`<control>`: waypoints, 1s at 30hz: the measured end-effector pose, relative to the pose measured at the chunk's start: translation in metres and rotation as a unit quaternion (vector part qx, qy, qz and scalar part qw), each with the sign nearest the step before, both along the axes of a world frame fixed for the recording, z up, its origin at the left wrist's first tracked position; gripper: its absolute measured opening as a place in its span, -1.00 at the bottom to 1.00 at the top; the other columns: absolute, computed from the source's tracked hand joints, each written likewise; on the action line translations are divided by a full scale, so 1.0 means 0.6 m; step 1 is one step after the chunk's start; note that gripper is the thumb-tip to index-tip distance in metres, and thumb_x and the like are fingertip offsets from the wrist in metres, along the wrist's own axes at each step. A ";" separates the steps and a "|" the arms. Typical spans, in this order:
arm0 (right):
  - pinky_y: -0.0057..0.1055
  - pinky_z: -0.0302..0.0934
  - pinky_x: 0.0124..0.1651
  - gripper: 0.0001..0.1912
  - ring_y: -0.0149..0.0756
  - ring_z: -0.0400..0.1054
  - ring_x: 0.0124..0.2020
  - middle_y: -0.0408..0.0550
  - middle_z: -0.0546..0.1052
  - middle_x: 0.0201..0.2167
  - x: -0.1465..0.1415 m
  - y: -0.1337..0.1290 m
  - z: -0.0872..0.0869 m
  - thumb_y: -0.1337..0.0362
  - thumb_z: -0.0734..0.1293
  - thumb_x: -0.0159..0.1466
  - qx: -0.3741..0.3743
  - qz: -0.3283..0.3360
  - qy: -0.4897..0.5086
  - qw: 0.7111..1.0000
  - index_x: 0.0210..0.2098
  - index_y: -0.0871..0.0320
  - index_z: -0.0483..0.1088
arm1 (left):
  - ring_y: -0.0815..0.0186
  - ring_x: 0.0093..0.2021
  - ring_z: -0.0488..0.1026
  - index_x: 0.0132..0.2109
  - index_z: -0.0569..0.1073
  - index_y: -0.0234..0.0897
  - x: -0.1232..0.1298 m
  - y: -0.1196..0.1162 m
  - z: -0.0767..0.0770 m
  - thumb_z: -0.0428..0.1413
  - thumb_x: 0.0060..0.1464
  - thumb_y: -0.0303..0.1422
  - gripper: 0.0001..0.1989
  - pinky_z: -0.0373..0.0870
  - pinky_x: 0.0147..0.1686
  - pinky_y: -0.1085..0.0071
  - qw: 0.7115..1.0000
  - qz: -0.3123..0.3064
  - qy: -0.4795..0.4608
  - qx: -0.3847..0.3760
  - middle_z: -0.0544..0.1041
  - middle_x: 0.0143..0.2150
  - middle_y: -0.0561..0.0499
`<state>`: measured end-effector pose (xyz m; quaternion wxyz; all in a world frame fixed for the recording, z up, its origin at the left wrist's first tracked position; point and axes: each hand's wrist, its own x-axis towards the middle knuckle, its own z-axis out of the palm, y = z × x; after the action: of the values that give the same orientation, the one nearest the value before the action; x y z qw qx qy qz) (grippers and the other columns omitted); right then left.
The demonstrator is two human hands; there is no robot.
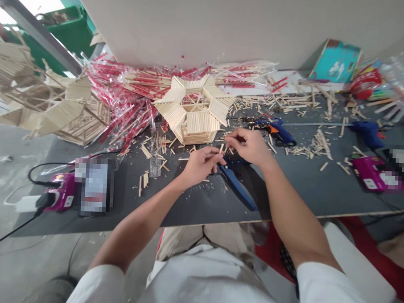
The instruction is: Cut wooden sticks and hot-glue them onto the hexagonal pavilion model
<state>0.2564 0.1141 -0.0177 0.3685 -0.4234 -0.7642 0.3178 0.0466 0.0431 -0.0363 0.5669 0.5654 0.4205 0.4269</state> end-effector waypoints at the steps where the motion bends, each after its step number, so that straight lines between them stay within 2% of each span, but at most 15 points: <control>1: -0.26 0.26 -0.36 -0.64 -0.24 0.45 -0.48 -0.06 0.65 -0.44 -0.001 0.000 -0.001 -0.07 0.49 0.34 0.024 -0.027 -0.010 0.999 -0.36 0.08 0.54 | 0.46 -0.56 0.46 -0.03 0.51 -0.32 0.000 0.000 0.001 0.18 0.33 -0.06 -0.63 0.42 -0.58 0.49 1.000 -0.005 -0.001 -0.006 0.71 -0.24 -0.13; 4: -0.27 0.23 -0.39 -0.62 -0.26 0.43 -0.51 -0.08 0.61 -0.50 -0.006 -0.001 -0.001 -0.06 0.53 0.30 0.041 -0.079 0.002 0.996 -0.42 0.08 0.50 | 0.43 -0.54 0.50 0.00 0.50 -0.33 -0.002 0.001 0.005 0.19 0.33 -0.04 -0.60 0.43 -0.59 0.50 0.999 -0.018 -0.014 -0.024 0.71 -0.24 -0.15; 8: -0.29 0.32 -0.43 -0.60 -0.31 0.45 -0.54 -0.05 0.67 -0.37 -0.007 -0.002 0.011 -0.13 0.37 0.44 -0.024 -0.034 0.092 0.995 -0.20 0.07 0.56 | 0.40 -0.49 0.55 0.03 0.48 -0.31 -0.003 -0.001 0.011 0.22 0.31 -0.02 -0.57 0.45 -0.57 0.50 0.998 -0.023 -0.052 -0.038 0.72 -0.25 -0.14; 10: -0.30 0.33 -0.45 -0.58 -0.31 0.45 -0.53 -0.04 0.68 -0.34 -0.005 0.002 0.024 -0.16 0.39 0.42 -0.022 -0.042 0.128 0.991 -0.16 0.07 0.58 | 0.39 -0.48 0.57 0.02 0.48 -0.31 -0.003 -0.001 0.011 0.23 0.30 -0.01 -0.57 0.47 -0.55 0.49 0.997 -0.029 -0.059 -0.042 0.72 -0.23 -0.15; 13: -0.33 0.31 -0.47 -0.58 -0.33 0.42 -0.54 -0.07 0.63 -0.46 -0.001 0.013 0.058 -0.16 0.52 0.29 0.019 -0.077 0.138 0.987 -0.33 0.07 0.57 | 0.39 -0.48 0.57 0.00 0.48 -0.32 -0.003 0.000 0.009 0.23 0.31 -0.02 -0.58 0.47 -0.55 0.49 0.997 -0.031 -0.057 -0.041 0.72 -0.23 -0.17; 15: -0.34 0.30 -0.48 -0.57 -0.37 0.39 -0.56 -0.08 0.59 -0.50 -0.002 0.021 0.088 -0.16 0.51 0.30 0.036 -0.071 0.131 0.988 -0.38 0.08 0.55 | 0.40 -0.49 0.56 -0.01 0.49 -0.33 -0.004 0.001 0.007 0.22 0.32 -0.03 -0.59 0.48 -0.55 0.49 0.997 -0.034 -0.057 -0.040 0.72 -0.24 -0.17; 18: -0.35 0.33 -0.42 -0.59 -0.37 0.44 -0.49 -0.04 0.63 -0.38 -0.014 0.034 0.137 -0.14 0.41 0.42 0.023 -0.016 0.089 0.996 -0.23 0.09 0.58 | 0.41 -0.49 0.56 0.02 0.48 -0.33 -0.006 0.002 0.009 0.22 0.33 -0.03 -0.58 0.49 -0.53 0.50 0.997 -0.030 -0.062 -0.037 0.72 -0.23 -0.16; 20: -0.32 0.40 -0.33 -0.68 -0.28 0.51 -0.36 -0.03 0.65 -0.28 -0.026 0.043 0.163 -0.05 0.50 0.36 0.014 0.011 0.045 0.999 -0.20 0.08 0.59 | 0.40 -0.49 0.56 0.05 0.46 -0.34 -0.008 0.003 0.012 0.22 0.32 -0.01 -0.54 0.49 -0.53 0.50 0.997 -0.023 -0.065 -0.036 0.72 -0.24 -0.15; 22: -0.31 0.44 -0.23 -0.71 -0.22 0.55 -0.23 -0.06 0.67 -0.25 -0.037 0.051 0.180 0.09 0.63 0.22 0.012 0.012 0.048 0.999 -0.18 0.05 0.57 | 0.40 -0.50 0.56 0.06 0.45 -0.35 -0.009 0.004 0.013 0.23 0.30 0.01 -0.51 0.49 -0.54 0.50 0.997 -0.018 -0.066 -0.040 0.71 -0.25 -0.16; 24: -0.32 0.45 -0.19 -0.66 -0.24 0.55 -0.24 -0.08 0.67 -0.30 -0.045 0.057 0.188 0.20 0.67 0.14 -0.010 -0.002 0.086 0.996 -0.16 0.05 0.56 | 0.40 -0.51 0.55 0.04 0.45 -0.35 -0.009 0.005 0.014 0.24 0.29 0.01 -0.51 0.48 -0.55 0.50 0.996 -0.018 -0.067 -0.048 0.71 -0.26 -0.17; 27: -0.29 0.48 -0.24 -0.72 -0.28 0.54 -0.36 -0.07 0.67 -0.37 -0.048 0.057 0.188 0.28 0.65 0.15 -0.082 0.001 0.137 0.987 -0.21 0.10 0.56 | 0.41 -0.51 0.55 0.03 0.45 -0.34 -0.008 0.004 0.015 0.26 0.28 0.00 -0.52 0.47 -0.56 0.51 0.995 -0.019 -0.072 -0.060 0.71 -0.26 -0.16; 30: -0.27 0.55 -0.19 -0.80 -0.26 0.58 -0.32 -0.02 0.71 -0.27 -0.048 0.051 0.185 0.27 0.61 0.21 -0.135 0.044 0.171 0.975 -0.24 0.14 0.58 | 0.41 -0.51 0.55 0.02 0.45 -0.33 -0.004 0.000 0.024 0.26 0.27 0.01 -0.52 0.47 -0.56 0.52 0.992 -0.027 -0.092 -0.078 0.71 -0.25 -0.15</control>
<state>0.2274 0.1446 0.0934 0.4188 -0.3746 -0.6578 0.5016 0.0439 0.0429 -0.0219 0.6569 0.4891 0.3827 0.4276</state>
